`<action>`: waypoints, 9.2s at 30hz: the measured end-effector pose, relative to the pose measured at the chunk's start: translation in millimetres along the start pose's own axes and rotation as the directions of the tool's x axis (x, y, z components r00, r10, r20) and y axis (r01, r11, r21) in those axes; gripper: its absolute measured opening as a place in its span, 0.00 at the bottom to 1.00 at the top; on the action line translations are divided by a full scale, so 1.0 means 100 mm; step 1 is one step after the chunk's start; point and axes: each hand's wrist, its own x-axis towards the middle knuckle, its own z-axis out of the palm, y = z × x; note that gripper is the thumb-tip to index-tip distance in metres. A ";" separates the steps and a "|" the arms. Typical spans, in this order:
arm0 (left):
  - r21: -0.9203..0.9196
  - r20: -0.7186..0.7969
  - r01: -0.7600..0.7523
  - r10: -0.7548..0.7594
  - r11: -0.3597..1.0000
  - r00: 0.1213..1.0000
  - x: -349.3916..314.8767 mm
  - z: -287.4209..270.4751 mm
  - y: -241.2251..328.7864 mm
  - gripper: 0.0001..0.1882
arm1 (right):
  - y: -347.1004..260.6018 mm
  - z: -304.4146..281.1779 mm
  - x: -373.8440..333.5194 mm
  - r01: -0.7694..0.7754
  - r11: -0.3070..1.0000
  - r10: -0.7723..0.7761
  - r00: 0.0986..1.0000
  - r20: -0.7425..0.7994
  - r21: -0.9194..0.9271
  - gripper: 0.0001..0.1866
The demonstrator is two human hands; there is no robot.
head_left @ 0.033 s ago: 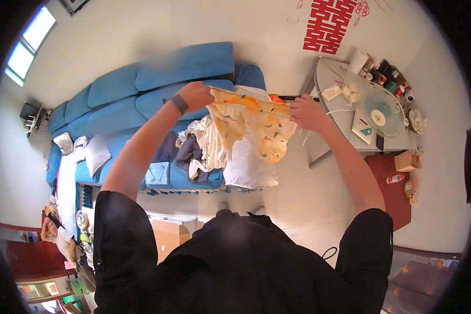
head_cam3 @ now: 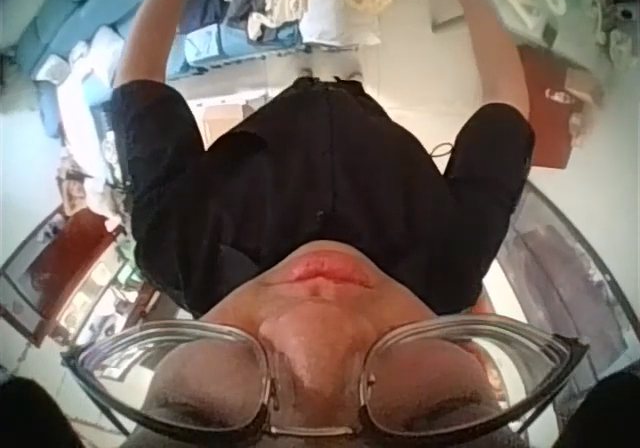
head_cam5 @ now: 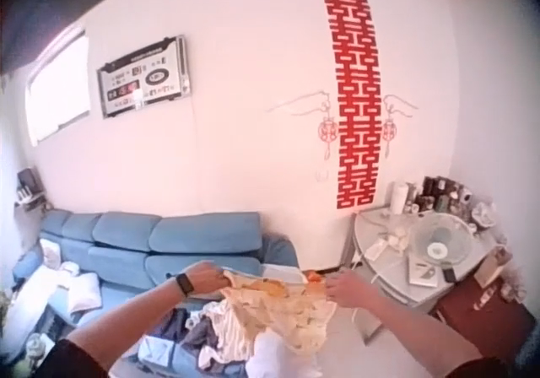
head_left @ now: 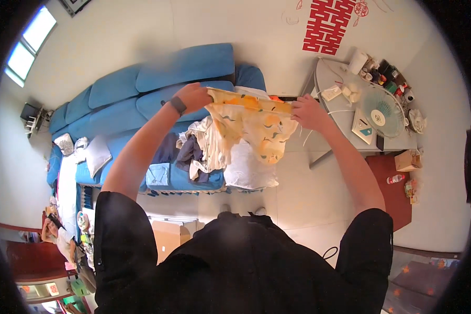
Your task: The person folds a pair of yellow patterned shorts and a white garment with buttons by hand on a couch.
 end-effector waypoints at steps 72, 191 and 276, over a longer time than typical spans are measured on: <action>-0.972 0.170 0.223 -0.435 0.072 0.884 -1.03 0.15 -0.14 0.16 | -0.50 -0.16 0.18 -0.628 0.334 0.616 0.710 0.341 0.703 0.13; -0.929 0.049 0.260 -0.610 0.262 0.791 0.20 0.04 0.90 0.16 | -0.51 0.23 0.47 -0.345 0.506 0.532 0.846 0.028 0.790 0.16; -0.444 0.861 0.479 -0.214 -0.757 0.461 1.84 5.93 1.22 0.22 | 1.33 5.74 0.51 -0.714 -0.541 0.465 0.187 0.866 0.444 0.18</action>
